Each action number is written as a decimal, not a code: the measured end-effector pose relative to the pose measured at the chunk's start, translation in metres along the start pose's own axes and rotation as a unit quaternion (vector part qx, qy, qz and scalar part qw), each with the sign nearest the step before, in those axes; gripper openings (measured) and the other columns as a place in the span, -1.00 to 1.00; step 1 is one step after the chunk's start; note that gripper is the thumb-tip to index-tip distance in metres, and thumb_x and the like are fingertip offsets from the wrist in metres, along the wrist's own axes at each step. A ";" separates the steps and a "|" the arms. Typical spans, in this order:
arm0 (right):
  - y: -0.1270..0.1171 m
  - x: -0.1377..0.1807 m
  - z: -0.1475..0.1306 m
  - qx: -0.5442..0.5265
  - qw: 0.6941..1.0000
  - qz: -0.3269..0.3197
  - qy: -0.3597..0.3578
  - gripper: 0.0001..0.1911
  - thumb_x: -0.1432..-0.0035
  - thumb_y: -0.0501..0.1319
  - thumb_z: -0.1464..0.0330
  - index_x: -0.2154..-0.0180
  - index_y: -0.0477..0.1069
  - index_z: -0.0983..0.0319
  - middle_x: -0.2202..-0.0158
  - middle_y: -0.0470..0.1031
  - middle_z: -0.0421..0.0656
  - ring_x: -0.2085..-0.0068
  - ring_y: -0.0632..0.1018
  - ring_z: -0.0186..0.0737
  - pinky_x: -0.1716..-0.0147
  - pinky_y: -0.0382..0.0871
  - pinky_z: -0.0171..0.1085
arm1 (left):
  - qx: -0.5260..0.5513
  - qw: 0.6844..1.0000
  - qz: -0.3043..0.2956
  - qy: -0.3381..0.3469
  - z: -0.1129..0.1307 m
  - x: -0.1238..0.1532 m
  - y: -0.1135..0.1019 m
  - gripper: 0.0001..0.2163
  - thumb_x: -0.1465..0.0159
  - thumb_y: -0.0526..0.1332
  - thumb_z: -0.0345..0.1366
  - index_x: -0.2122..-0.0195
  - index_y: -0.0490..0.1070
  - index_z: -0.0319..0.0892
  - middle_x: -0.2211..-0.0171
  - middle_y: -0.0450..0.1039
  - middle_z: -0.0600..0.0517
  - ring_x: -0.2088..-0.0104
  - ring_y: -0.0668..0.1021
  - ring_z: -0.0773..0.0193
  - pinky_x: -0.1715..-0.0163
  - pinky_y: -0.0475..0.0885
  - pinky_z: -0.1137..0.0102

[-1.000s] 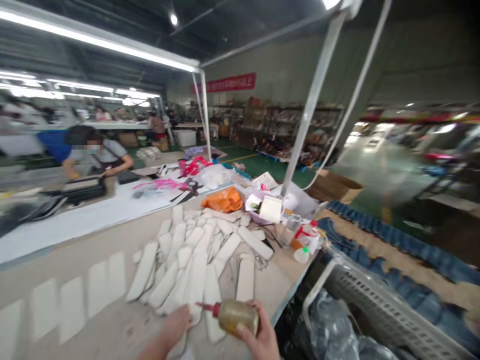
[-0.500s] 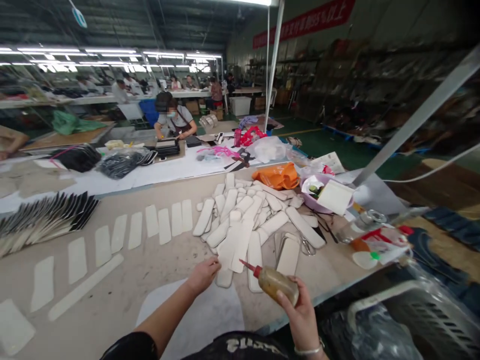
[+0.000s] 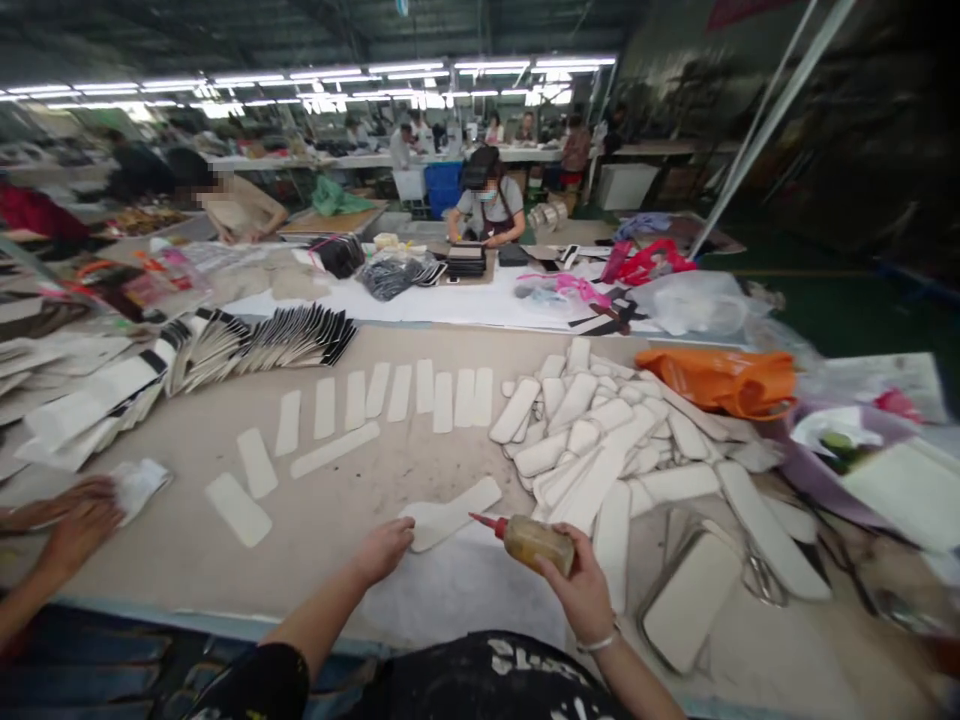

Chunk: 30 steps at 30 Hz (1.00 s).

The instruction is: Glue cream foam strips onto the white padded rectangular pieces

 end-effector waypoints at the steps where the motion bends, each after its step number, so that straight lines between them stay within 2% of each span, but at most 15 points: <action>1: 0.014 -0.005 0.000 0.014 1.000 -0.019 -0.013 -0.50 0.07 0.32 0.23 0.07 0.28 0.22 0.10 0.42 -0.05 0.09 0.48 -0.08 0.02 0.36 -0.03 | 0.005 1.000 0.006 -0.012 -0.006 0.002 0.002 -0.80 -0.26 0.01 -0.40 0.31 0.43 -0.16 0.09 0.37 -0.06 0.15 0.42 0.18 0.16 0.32 0.35; 4: 0.054 -0.015 -0.004 0.078 0.992 -0.058 -0.081 -0.52 0.08 0.33 0.26 0.09 0.31 0.22 0.13 0.42 -0.08 0.08 0.46 -0.06 0.03 0.35 0.01 | 0.021 0.998 0.020 -0.051 -0.020 0.007 0.010 -0.78 -0.27 0.00 -0.37 0.32 0.45 -0.17 0.17 0.37 -0.09 0.11 0.37 0.13 0.15 0.30 0.32; 8: 0.101 -0.017 -0.008 0.132 0.970 -0.107 -0.176 -0.58 0.06 0.32 0.30 0.11 0.34 0.20 0.14 0.42 -0.09 0.03 0.41 -0.06 -0.03 0.29 0.03 | 0.049 0.995 0.022 -0.088 -0.030 0.014 0.027 -0.75 -0.29 -0.01 -0.34 0.22 0.47 -0.16 0.23 0.39 -0.08 0.21 0.41 0.15 0.24 0.31 0.33; 11: 0.130 -0.014 -0.001 0.143 0.957 -0.154 -0.198 -0.62 0.05 0.31 0.32 0.13 0.35 0.18 0.12 0.39 -0.09 0.01 0.39 -0.08 -0.03 0.30 -0.01 | 0.075 0.992 0.023 -0.099 -0.033 0.021 0.034 -0.71 -0.30 -0.02 -0.33 0.08 0.44 -0.14 0.21 0.40 -0.08 0.23 0.44 0.16 0.23 0.33 0.33; 14: 0.151 -0.011 0.010 0.157 0.949 -0.183 -0.201 -0.61 0.05 0.31 0.34 0.11 0.34 0.14 0.09 0.35 -0.09 0.02 0.39 -0.10 0.00 0.33 -0.03 | 0.102 0.990 0.024 -0.097 -0.037 0.024 0.038 -0.70 -0.30 -0.02 -0.34 0.02 0.41 -0.13 0.17 0.41 -0.08 0.21 0.46 0.18 0.19 0.34 0.33; 23: 0.179 -0.009 0.019 0.169 0.928 -0.224 -0.243 -0.59 0.04 0.28 0.41 0.08 0.35 0.11 0.06 0.32 -0.10 0.04 0.39 -0.11 0.03 0.34 -0.08 | 0.158 0.983 0.030 -0.082 -0.041 0.023 0.041 -0.71 -0.31 -0.02 -0.34 0.07 0.44 -0.18 0.19 0.42 -0.07 0.19 0.46 0.16 0.15 0.35 0.32; 27: 0.175 -0.010 0.014 0.192 0.913 -0.225 -0.280 -0.62 0.02 0.23 0.48 0.10 0.36 0.12 0.04 0.29 -0.10 0.07 0.38 -0.12 0.06 0.34 -0.08 | 0.179 0.980 0.032 -0.081 -0.042 0.021 0.043 -0.73 -0.30 0.00 -0.34 0.08 0.44 -0.15 0.19 0.41 -0.06 0.19 0.44 0.20 0.13 0.34 0.32; 30: 0.162 -0.015 0.011 0.225 0.901 -0.221 -0.297 -0.60 0.00 0.17 0.55 0.09 0.36 0.13 0.03 0.28 -0.08 0.07 0.37 -0.13 0.07 0.34 -0.07 | 0.184 0.980 0.033 -0.075 -0.043 0.020 0.044 -0.73 -0.30 0.00 -0.35 0.09 0.44 -0.16 0.19 0.40 -0.05 0.18 0.43 0.21 0.11 0.33 0.33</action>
Point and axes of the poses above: each hand's wrist, its own x-axis away from the middle knuckle, its own y-axis out of the palm, z = x × y, the point moved 8 cm from there along -x, towards the middle knuckle
